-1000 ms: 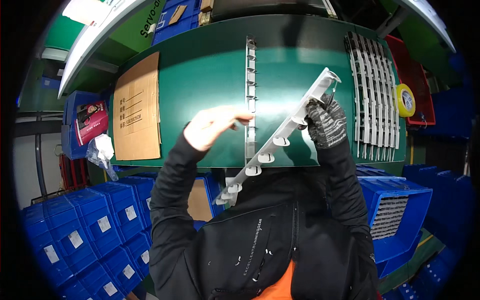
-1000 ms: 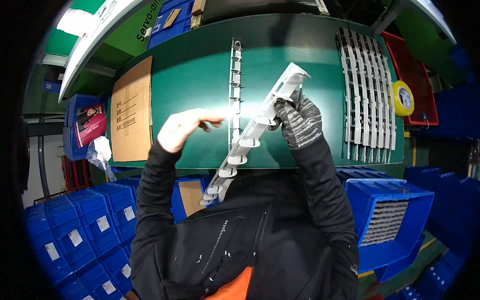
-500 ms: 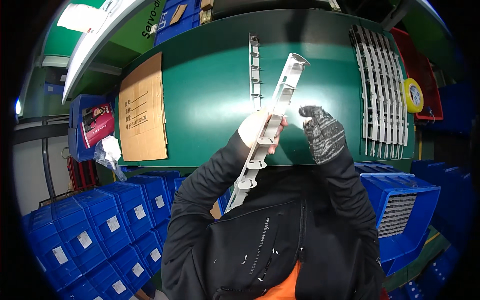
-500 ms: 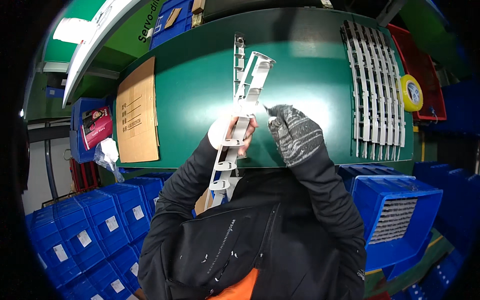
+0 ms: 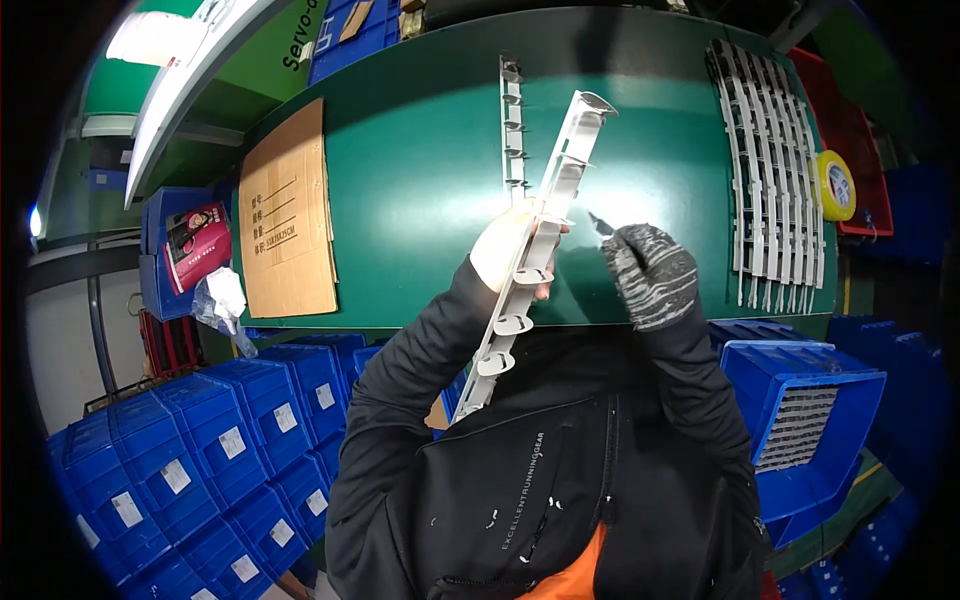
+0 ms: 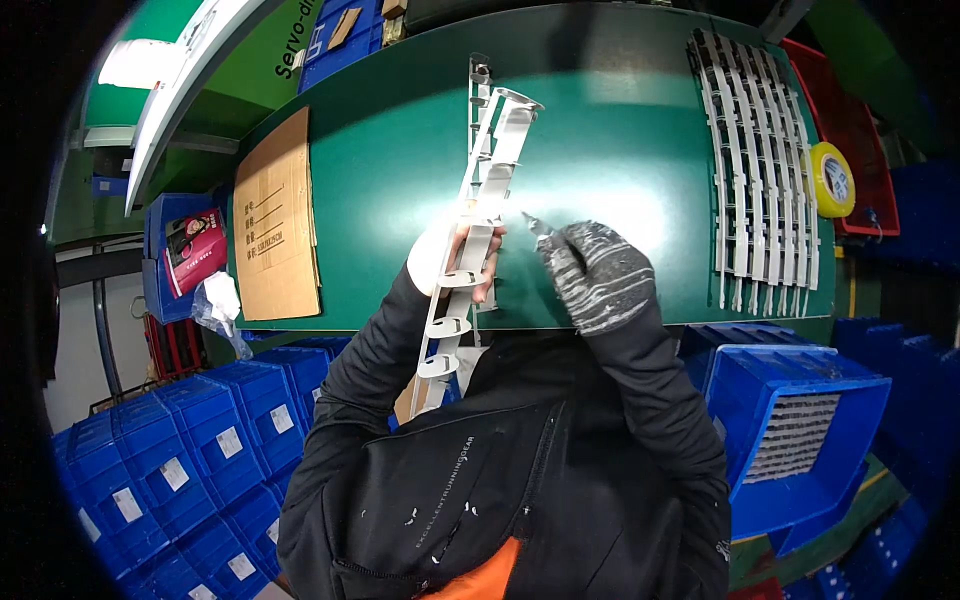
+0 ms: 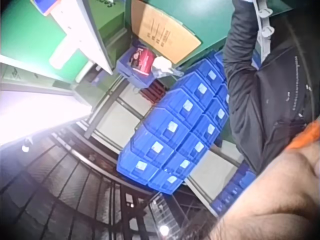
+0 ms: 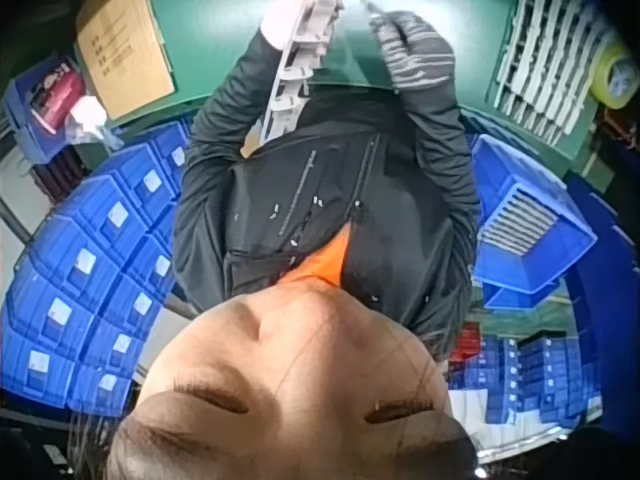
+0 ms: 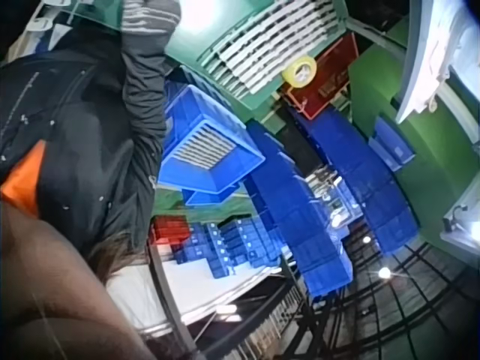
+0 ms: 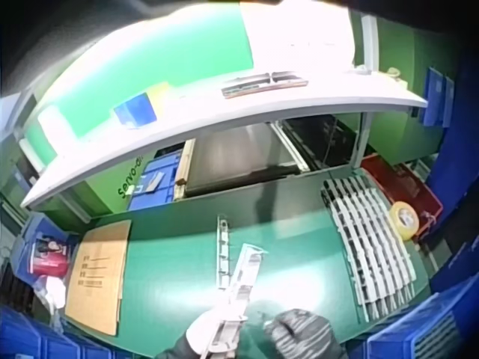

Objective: The person retrieves plastic pieces from a machine, trims excess material from the parts using a small blade, aligns and connects the plastic pieces together, and stacks them on the workbench.

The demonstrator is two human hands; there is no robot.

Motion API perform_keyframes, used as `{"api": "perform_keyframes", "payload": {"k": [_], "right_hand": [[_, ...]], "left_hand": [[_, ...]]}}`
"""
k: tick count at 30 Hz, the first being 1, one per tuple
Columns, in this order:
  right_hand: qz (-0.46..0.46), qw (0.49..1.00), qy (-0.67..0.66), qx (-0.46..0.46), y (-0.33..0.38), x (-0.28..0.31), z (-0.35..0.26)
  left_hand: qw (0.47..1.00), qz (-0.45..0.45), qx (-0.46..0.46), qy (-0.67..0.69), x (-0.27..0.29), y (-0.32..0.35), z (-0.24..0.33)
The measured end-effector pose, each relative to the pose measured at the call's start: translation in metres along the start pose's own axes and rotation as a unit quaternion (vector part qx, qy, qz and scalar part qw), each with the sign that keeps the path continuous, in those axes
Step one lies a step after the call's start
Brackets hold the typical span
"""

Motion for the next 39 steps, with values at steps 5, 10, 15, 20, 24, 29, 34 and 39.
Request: {"api": "perform_keyframes", "payload": {"k": [5, 10, 15, 20, 24, 29, 34, 39], "right_hand": [[0.007, 0.999, -0.032, 0.024, 0.002, 0.004, 0.001], [-0.005, 0.997, -0.074, 0.018, 0.003, 0.003, 0.008], [-0.055, 0.99, -0.121, 0.041, -0.004, -0.001, 0.007], [-0.025, 0.996, 0.014, 0.081, -0.011, 0.002, -0.002], [-0.025, 0.989, 0.103, 0.099, -0.008, 0.002, -0.003], [0.04, 0.968, 0.145, 0.201, -0.001, -0.003, 0.005], [0.101, 0.943, 0.186, 0.257, 0.0, -0.006, 0.008], [-0.223, 0.929, -0.284, 0.078, 0.005, -0.007, 0.014]], "left_hand": [[1.0, 0.02, 0.002, 0.02, -0.001, 0.0, 0.001], [0.996, 0.014, -0.033, -0.078, -0.004, 0.002, 0.013], [0.947, 0.066, -0.13, -0.287, -0.007, 0.005, 0.015], [0.944, 0.056, -0.145, -0.292, -0.01, 0.005, 0.013], [0.925, 0.038, -0.171, -0.339, -0.008, 0.003, 0.013], [0.916, 0.05, -0.18, -0.355, 0.003, 0.0, 0.006], [0.891, 0.05, -0.225, -0.392, 0.001, -0.002, 0.003], [0.83, 0.083, -0.253, -0.49, -0.008, -0.007, 0.011]]}}
Point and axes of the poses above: each hand's wrist, its own y-axis away from the middle knuckle, its own x-axis out of the back of the hand, z = x × y, the point moved 2 cm from there along -y, towards the middle knuckle, and after that the axes turned 1 degree about -x, right-handed, at the moved point
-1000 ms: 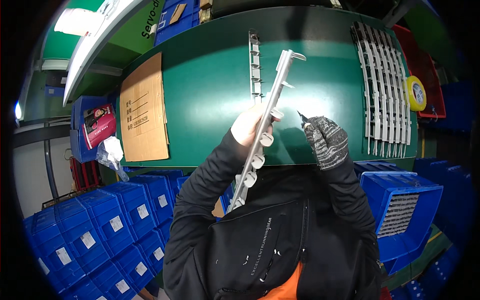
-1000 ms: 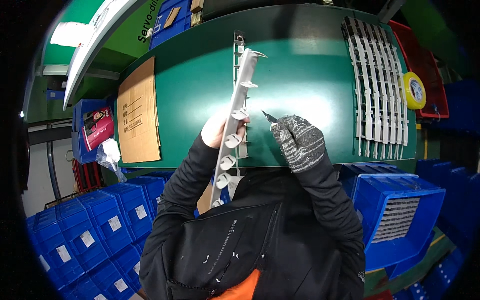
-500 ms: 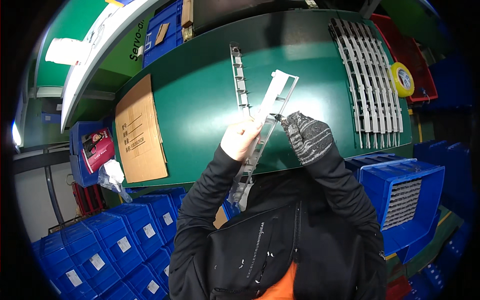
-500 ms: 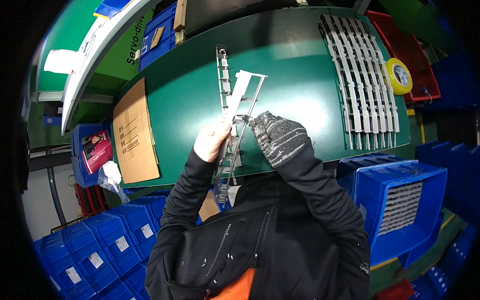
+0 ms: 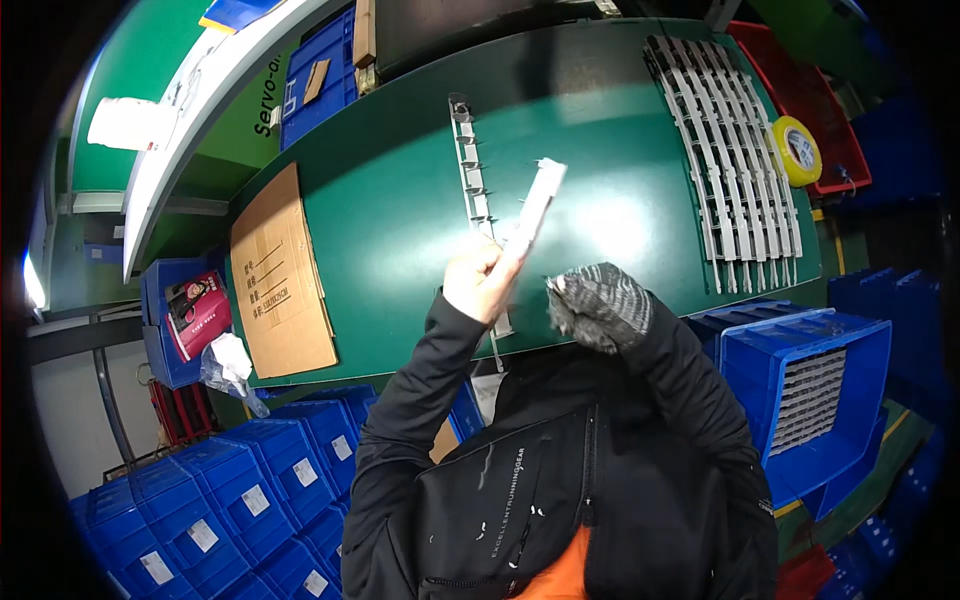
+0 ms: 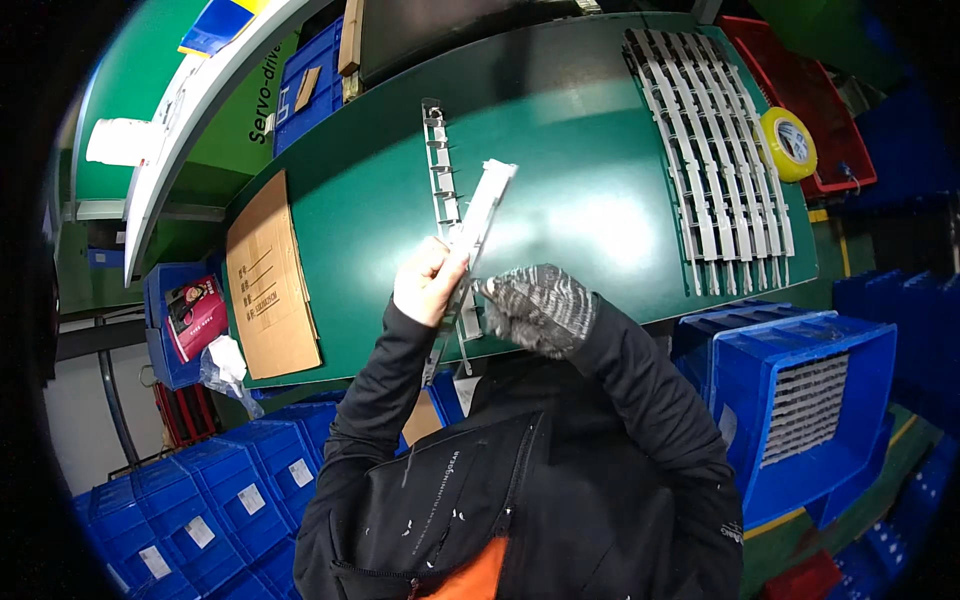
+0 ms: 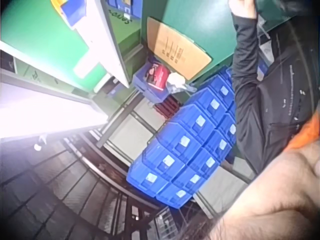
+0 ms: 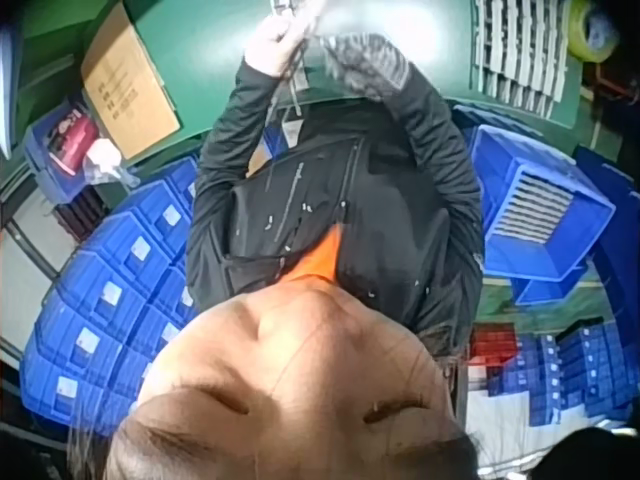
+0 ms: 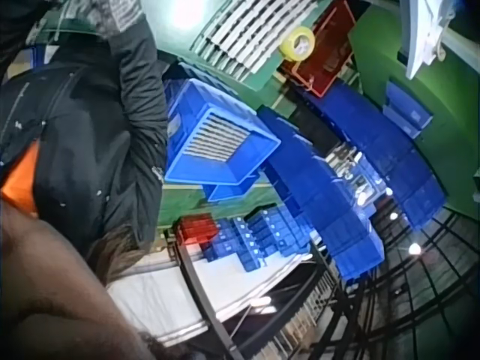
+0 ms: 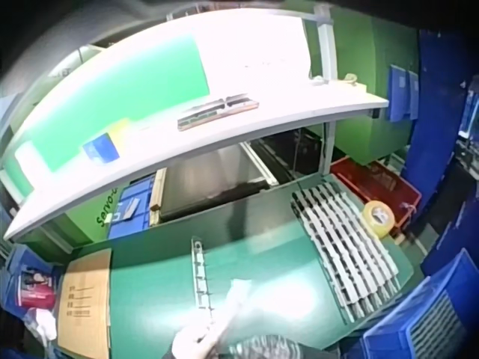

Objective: The person retrieves plastic pieces from a machine, trims excess material from the parts using a small blade, aligns and connects the plastic pieces together, and stacks them on the workbench.

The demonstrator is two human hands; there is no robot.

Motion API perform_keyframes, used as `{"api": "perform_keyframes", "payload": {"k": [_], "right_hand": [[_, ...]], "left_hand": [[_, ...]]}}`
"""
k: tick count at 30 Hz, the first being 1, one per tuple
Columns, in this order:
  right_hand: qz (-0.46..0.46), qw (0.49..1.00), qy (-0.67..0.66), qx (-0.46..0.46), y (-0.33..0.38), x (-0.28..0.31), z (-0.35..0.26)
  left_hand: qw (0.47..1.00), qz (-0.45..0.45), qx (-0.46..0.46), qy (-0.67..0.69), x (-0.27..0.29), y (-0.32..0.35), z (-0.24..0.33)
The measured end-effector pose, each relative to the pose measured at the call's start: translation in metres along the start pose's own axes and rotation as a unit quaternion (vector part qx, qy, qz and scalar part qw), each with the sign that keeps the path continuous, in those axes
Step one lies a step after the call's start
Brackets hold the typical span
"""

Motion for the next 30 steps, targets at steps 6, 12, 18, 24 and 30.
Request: {"api": "perform_keyframes", "payload": {"k": [6, 12, 18, 24, 30], "right_hand": [[0.13, 0.918, -0.352, -0.126, 0.008, 0.025, 0.023], [0.276, 0.93, -0.21, -0.124, -0.003, 0.005, 0.009], [0.343, 0.905, -0.229, -0.101, -0.012, 0.037, 0.003], [0.314, 0.935, -0.111, -0.126, -0.012, 0.011, 0.024], [0.362, 0.919, -0.076, -0.133, -0.018, 0.013, 0.024]], "left_hand": [[0.976, -0.052, 0.092, 0.189, -0.003, 0.006, -0.019], [0.93, -0.119, 0.147, 0.314, -0.012, 0.006, -0.002], [0.945, -0.132, 0.174, 0.244, -0.005, 0.022, -0.021], [0.929, -0.103, 0.187, 0.302, -0.015, 0.014, -0.022], [0.895, -0.109, 0.194, 0.387, -0.015, -0.001, -0.005]]}}
Point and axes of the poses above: each hand's wrist, its own y-axis away from the middle knuckle, its own x-axis out of the back of the hand, z = x × y, the point moved 2 cm from there along -y, towards the middle knuckle, and after that the axes turned 1 degree about -x, right-handed, at the moved point
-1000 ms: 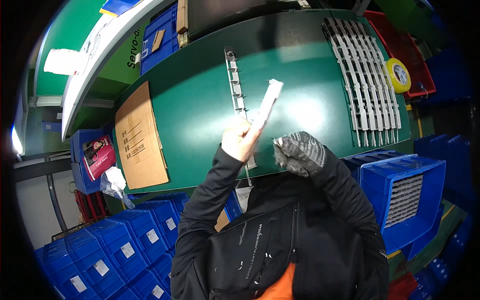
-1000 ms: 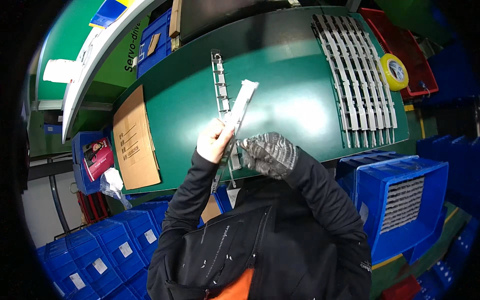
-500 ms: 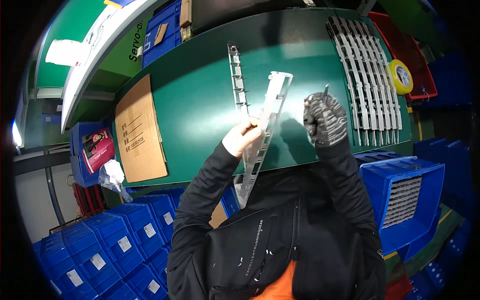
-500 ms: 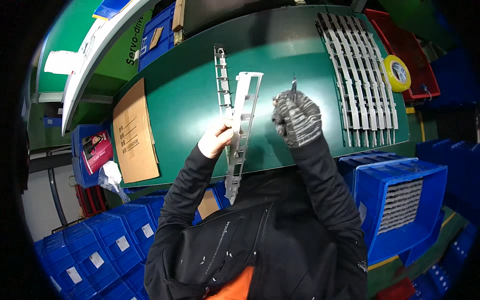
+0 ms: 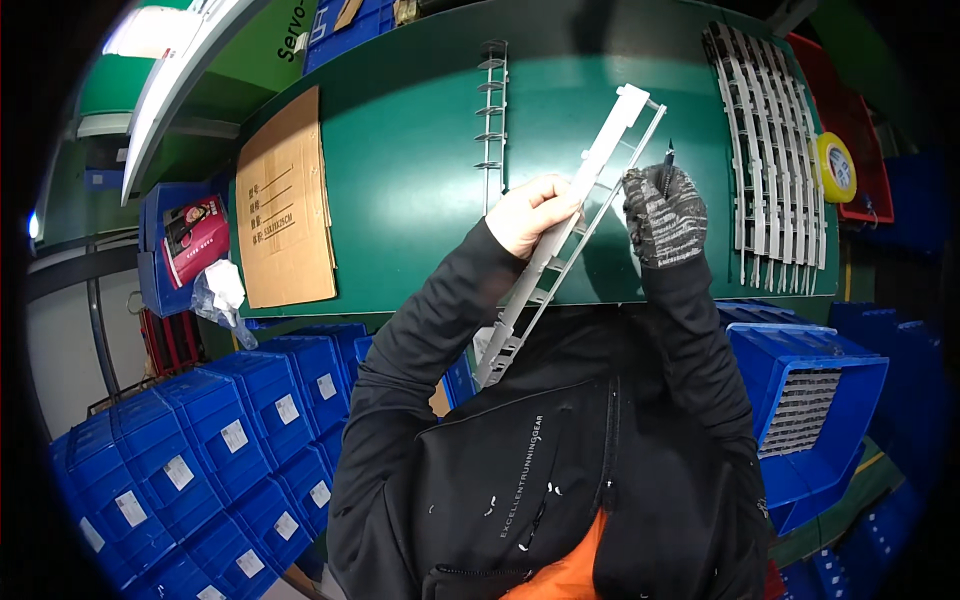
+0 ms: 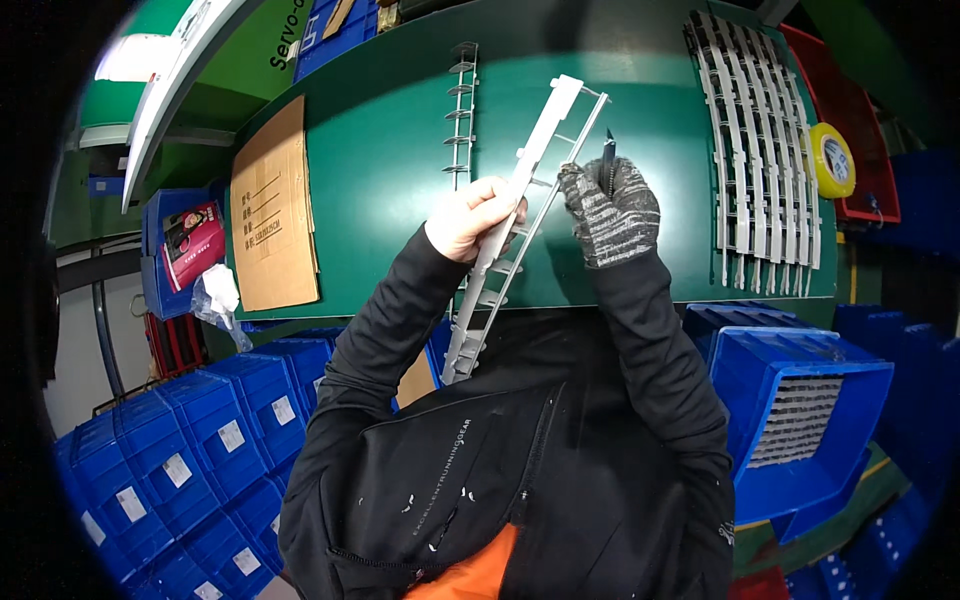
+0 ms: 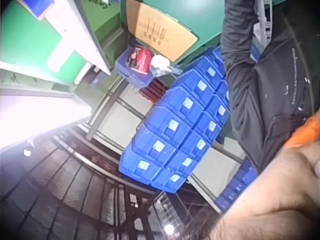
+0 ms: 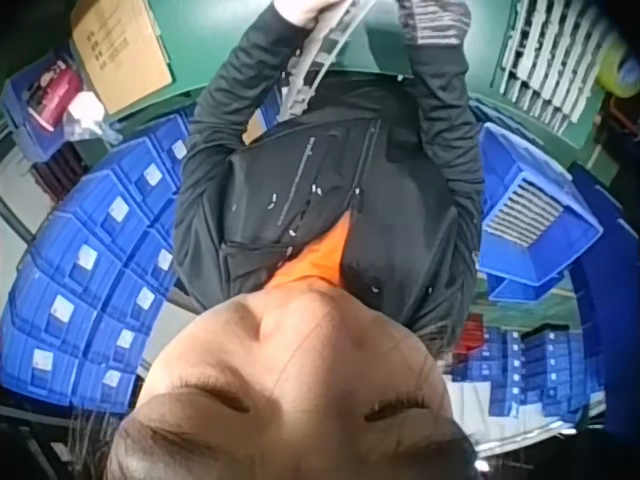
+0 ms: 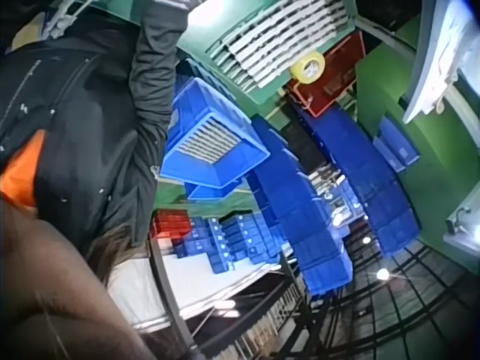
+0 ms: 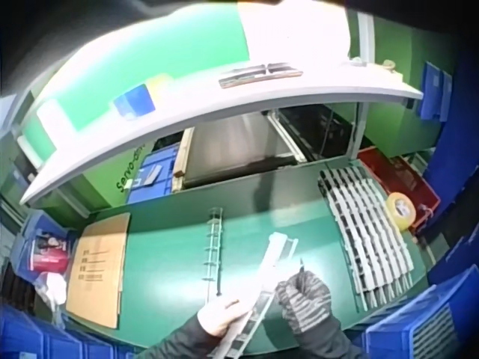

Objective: The person retrieves plastic pieces from a machine, trims excess material from the parts using a small blade, aligns and connects the plastic pieces together, and stacks them on the workbench.

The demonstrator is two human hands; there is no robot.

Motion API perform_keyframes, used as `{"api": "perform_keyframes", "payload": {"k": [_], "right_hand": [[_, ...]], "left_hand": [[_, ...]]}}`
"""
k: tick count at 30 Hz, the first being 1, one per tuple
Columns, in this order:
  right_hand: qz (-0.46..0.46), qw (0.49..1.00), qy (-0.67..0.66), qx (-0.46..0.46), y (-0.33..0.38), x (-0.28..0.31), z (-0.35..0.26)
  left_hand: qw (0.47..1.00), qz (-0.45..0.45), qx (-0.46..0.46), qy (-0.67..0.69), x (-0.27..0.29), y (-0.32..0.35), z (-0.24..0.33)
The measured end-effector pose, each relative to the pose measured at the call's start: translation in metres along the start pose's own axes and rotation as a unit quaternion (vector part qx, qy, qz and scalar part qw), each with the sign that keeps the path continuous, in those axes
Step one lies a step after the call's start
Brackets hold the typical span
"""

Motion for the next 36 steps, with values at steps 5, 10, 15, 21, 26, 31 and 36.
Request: {"api": "perform_keyframes", "payload": {"k": [5, 10, 15, 21, 26, 31, 36], "right_hand": [[-0.084, 0.994, 0.031, -0.067, 0.017, -0.008, 0.003], [-0.024, 0.997, 0.043, -0.057, 0.011, -0.012, -0.011], [0.043, 0.982, -0.184, -0.014, -0.016, 0.016, -0.027], [0.096, 0.984, -0.149, -0.031, -0.039, 0.061, -0.055], [0.101, 0.977, -0.188, 0.005, -0.046, 0.057, -0.069], [0.14, 0.973, -0.179, 0.029, -0.044, 0.055, -0.08], [0.07, 0.969, -0.175, 0.158, -0.022, 0.041, -0.071]], "left_hand": [[0.999, -0.014, -0.04, 0.001, -0.006, -0.02, 0.017], [0.994, -0.024, -0.072, -0.08, -0.013, -0.035, 0.024], [0.95, -0.033, -0.145, -0.274, 0.017, -0.004, 0.016], [0.939, -0.057, -0.014, -0.339, 0.035, 0.053, 0.015], [0.942, -0.03, -0.147, -0.299, 0.021, 0.062, 0.013], [0.945, 0.029, -0.122, -0.303, 0.005, 0.057, 0.026], [0.982, 0.045, -0.142, -0.12, 0.001, 0.046, 0.002]]}}
Point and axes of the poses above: each hand's wrist, its own y-axis away from the middle knuckle, its own x-axis out of the back of the hand, z = x × y, the point moved 2 cm from there along -y, towards the middle knuckle, and after that the axes turned 1 degree about -x, right-handed, at the moved point
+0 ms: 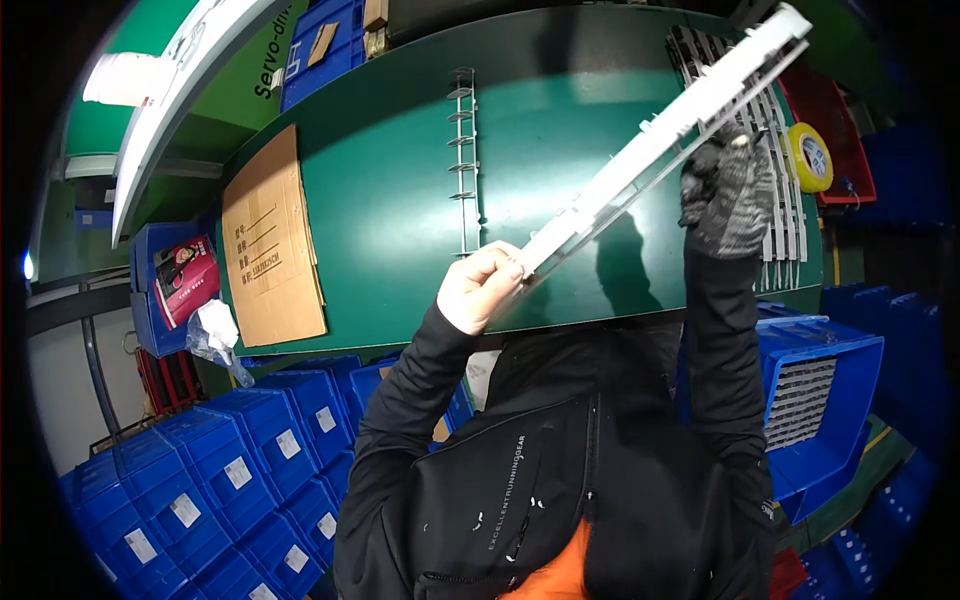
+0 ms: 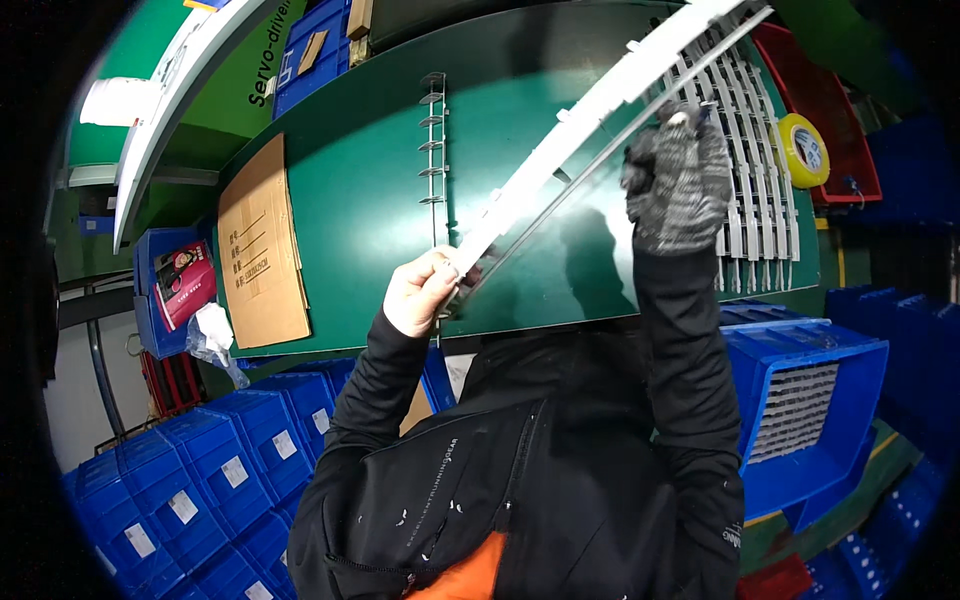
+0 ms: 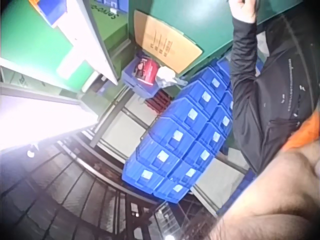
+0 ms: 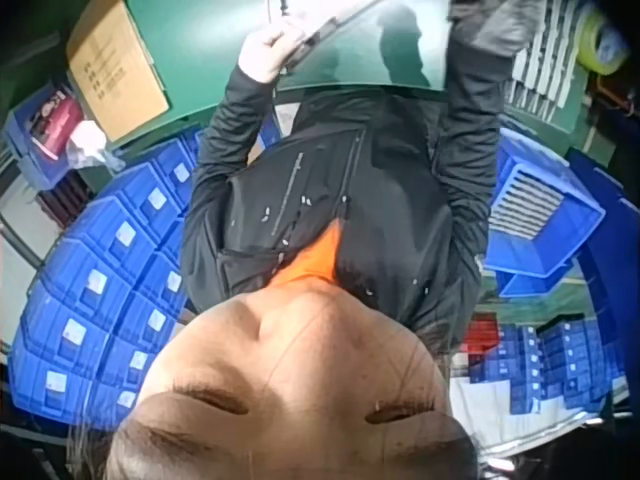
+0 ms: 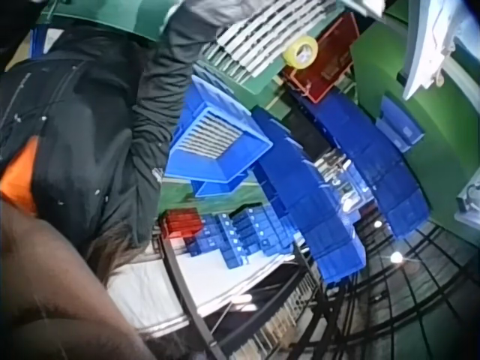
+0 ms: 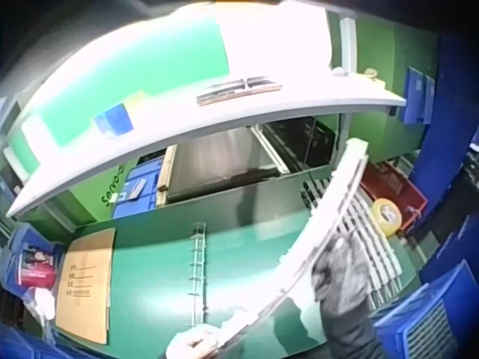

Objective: The person retrieves plastic pieces from a machine, trims excess material from the parts using a small blade, aligns and connects the plastic pieces together, and stacks them on the workbench.

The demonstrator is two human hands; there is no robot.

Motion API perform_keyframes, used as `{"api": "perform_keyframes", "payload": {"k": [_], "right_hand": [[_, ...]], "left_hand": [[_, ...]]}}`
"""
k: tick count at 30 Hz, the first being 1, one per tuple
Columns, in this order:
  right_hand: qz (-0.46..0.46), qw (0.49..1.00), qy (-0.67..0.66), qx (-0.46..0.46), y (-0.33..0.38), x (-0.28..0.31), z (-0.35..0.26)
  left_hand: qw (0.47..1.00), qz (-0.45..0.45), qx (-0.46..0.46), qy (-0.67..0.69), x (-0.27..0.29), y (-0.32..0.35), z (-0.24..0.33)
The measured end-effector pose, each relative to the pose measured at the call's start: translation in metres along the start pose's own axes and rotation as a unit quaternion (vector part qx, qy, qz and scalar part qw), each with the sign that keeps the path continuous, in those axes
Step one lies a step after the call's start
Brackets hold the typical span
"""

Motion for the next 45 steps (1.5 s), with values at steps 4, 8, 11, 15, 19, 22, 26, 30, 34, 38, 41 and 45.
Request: {"api": "perform_keyframes", "payload": {"k": [4, 8, 11, 15, 19, 22, 26, 30, 34, 38, 41, 45], "right_hand": [[-0.158, 0.952, 0.261, 0.002, 0.044, 0.004, 0.034], [-0.224, 0.886, 0.397, 0.084, 0.06, 0.001, 0.038], [-0.265, 0.858, 0.436, 0.055, 0.06, -0.002, 0.036], [-0.377, 0.851, 0.365, -0.021, 0.077, 0.003, 0.036], [-0.353, 0.819, 0.451, 0.029, 0.077, -0.011, 0.028], [-0.325, 0.82, 0.465, 0.071, 0.075, -0.013, 0.029], [-0.306, 0.777, 0.533, 0.135, 0.074, -0.005, 0.049], [-0.312, 0.765, 0.545, 0.142, 0.075, -0.005, 0.063], [-0.329, 0.767, 0.545, 0.082, 0.076, -0.003, 0.07], [-0.443, 0.858, 0.18, -0.189, 0.084, -0.009, 0.042], [-0.524, 0.819, 0.039, -0.23, 0.081, -0.014, 0.025], [-0.203, 0.913, -0.064, -0.348, 0.064, 0.013, 0.085]], "left_hand": [[0.949, -0.025, 0.069, 0.307, -0.013, -0.01, -0.017], [0.899, -0.046, 0.117, 0.419, -0.022, -0.014, -0.02], [0.897, -0.035, 0.141, 0.417, -0.023, -0.013, -0.02], [0.889, 0.014, 0.183, 0.419, -0.024, -0.014, -0.018], [0.912, 0.013, 0.157, 0.378, -0.027, -0.018, -0.024], [0.96, 0.007, 0.116, 0.256, -0.022, -0.018, -0.028], [0.973, 0.047, 0.094, 0.204, -0.024, -0.015, -0.028], [0.981, 0.057, 0.056, 0.179, -0.026, -0.015, -0.025], [0.985, 0.098, 0.044, 0.137, -0.027, -0.012, -0.023], [0.933, 0.16, -0.174, -0.27, -0.024, -0.012, -0.006], [0.912, 0.204, -0.151, -0.324, -0.017, -0.011, -0.034], [0.901, 0.222, -0.136, -0.348, -0.022, -0.01, -0.044]]}}
Point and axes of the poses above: each hand's wrist, its own y-axis away from the middle knuckle, its own x-axis out of the back of the hand, z = x × y, the point moved 2 cm from there along -y, towards the middle knuckle, and after that the axes turned 1 degree about -x, right-handed, at the moved point
